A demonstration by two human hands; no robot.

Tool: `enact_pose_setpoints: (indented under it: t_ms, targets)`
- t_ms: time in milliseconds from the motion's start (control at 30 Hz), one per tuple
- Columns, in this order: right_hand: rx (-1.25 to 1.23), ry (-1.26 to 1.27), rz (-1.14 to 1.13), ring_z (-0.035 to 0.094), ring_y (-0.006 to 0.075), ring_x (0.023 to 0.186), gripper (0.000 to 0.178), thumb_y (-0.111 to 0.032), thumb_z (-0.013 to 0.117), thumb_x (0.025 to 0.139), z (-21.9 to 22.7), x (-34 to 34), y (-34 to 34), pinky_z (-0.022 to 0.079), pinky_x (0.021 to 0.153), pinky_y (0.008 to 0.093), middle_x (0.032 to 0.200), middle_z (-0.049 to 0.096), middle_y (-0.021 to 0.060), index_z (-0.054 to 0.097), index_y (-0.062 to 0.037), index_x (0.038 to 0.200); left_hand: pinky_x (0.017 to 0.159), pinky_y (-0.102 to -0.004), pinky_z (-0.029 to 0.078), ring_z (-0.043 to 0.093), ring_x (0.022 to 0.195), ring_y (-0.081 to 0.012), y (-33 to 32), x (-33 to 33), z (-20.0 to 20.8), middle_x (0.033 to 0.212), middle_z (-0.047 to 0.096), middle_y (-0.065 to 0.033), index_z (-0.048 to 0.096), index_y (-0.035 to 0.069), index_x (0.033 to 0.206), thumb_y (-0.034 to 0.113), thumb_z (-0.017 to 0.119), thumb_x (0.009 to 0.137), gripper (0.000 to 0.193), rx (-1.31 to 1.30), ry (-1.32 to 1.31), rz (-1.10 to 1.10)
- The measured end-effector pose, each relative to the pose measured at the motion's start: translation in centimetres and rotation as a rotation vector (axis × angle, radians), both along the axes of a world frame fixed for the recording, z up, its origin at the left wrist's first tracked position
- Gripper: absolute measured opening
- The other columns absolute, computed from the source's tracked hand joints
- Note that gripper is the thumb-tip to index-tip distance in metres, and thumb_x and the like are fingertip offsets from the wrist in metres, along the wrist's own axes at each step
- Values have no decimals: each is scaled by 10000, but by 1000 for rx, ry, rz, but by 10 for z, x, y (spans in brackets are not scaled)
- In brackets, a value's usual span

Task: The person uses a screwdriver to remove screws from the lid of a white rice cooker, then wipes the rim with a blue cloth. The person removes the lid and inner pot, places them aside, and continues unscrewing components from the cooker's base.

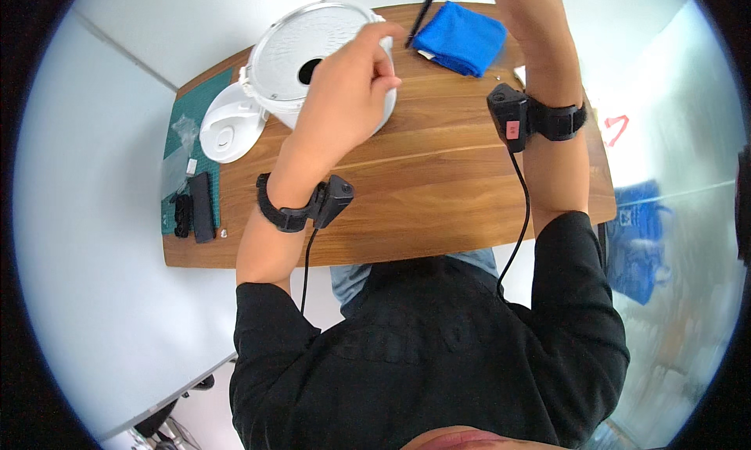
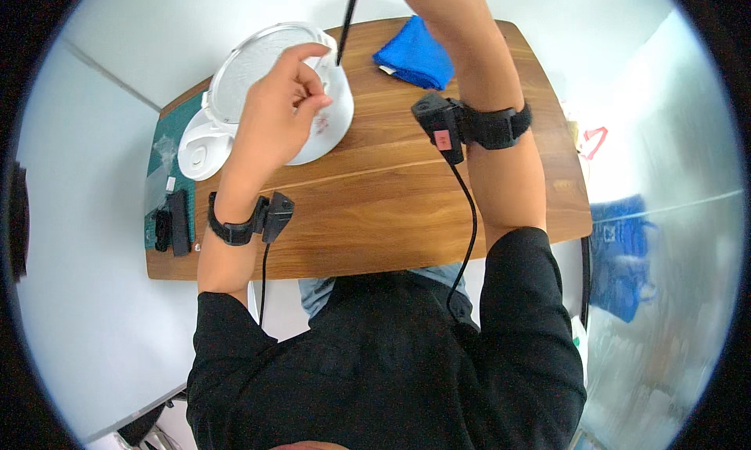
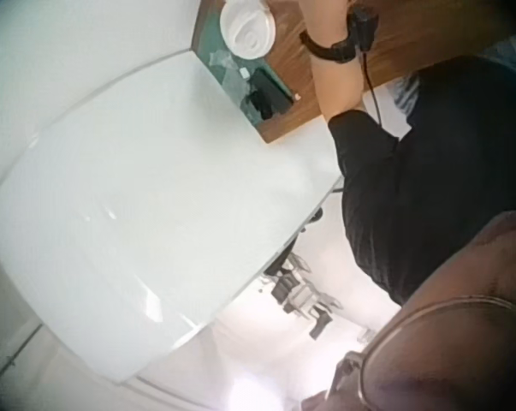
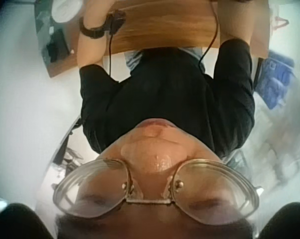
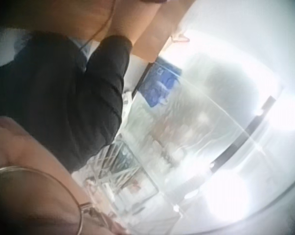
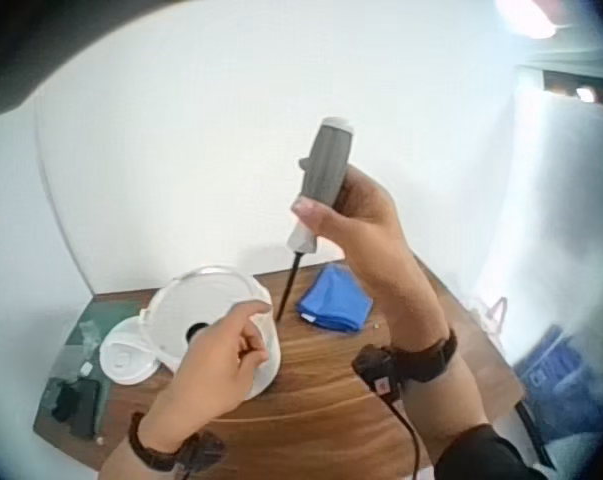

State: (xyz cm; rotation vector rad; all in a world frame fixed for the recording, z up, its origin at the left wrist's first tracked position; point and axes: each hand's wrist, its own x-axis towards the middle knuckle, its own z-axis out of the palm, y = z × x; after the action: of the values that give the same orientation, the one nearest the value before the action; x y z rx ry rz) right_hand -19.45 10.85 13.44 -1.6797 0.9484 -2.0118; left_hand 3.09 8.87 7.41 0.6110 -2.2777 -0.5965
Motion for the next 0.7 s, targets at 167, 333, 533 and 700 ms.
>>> enact_pose_setpoints:
  t_ms: [167, 333, 533, 700]
  targets:
    - [231, 34, -176, 587, 118, 788, 430, -129, 762, 928, -37, -50, 12, 504, 680, 280, 913, 623, 34, 589, 59, 1274, 727, -362, 545, 668, 770, -232, -1, -53, -39, 832, 676, -108, 642, 68, 1244, -54, 720, 850, 420, 112, -268, -127]
    - [379, 12, -255, 577, 110, 775, 361, -102, 778, 908, -68, -67, 23, 496, 662, 288, 890, 620, 33, 601, 52, 1183, 725, -374, 539, 682, 772, -244, -27, -103, -89, 845, 704, -129, 666, 31, 1186, -22, 758, 829, 373, 165, -397, -195]
    - [388, 70, -324, 576, 102, 749, 366, -135, 808, 891, -85, -84, 29, 492, 636, 286, 874, 631, 38, 620, 59, 1138, 721, -401, 552, 715, 794, -277, -46, -138, -126, 818, 709, -144, 691, 15, 1100, -15, 765, 788, 322, 277, -459, -196]
    - [354, 62, -319, 577, 106, 737, 349, -123, 801, 885, -92, -88, 31, 490, 634, 285, 858, 625, 34, 616, 62, 1118, 743, -390, 544, 697, 789, -277, -42, -147, -141, 797, 692, -145, 685, 15, 1095, -42, 721, 799, 304, 292, -523, -174]
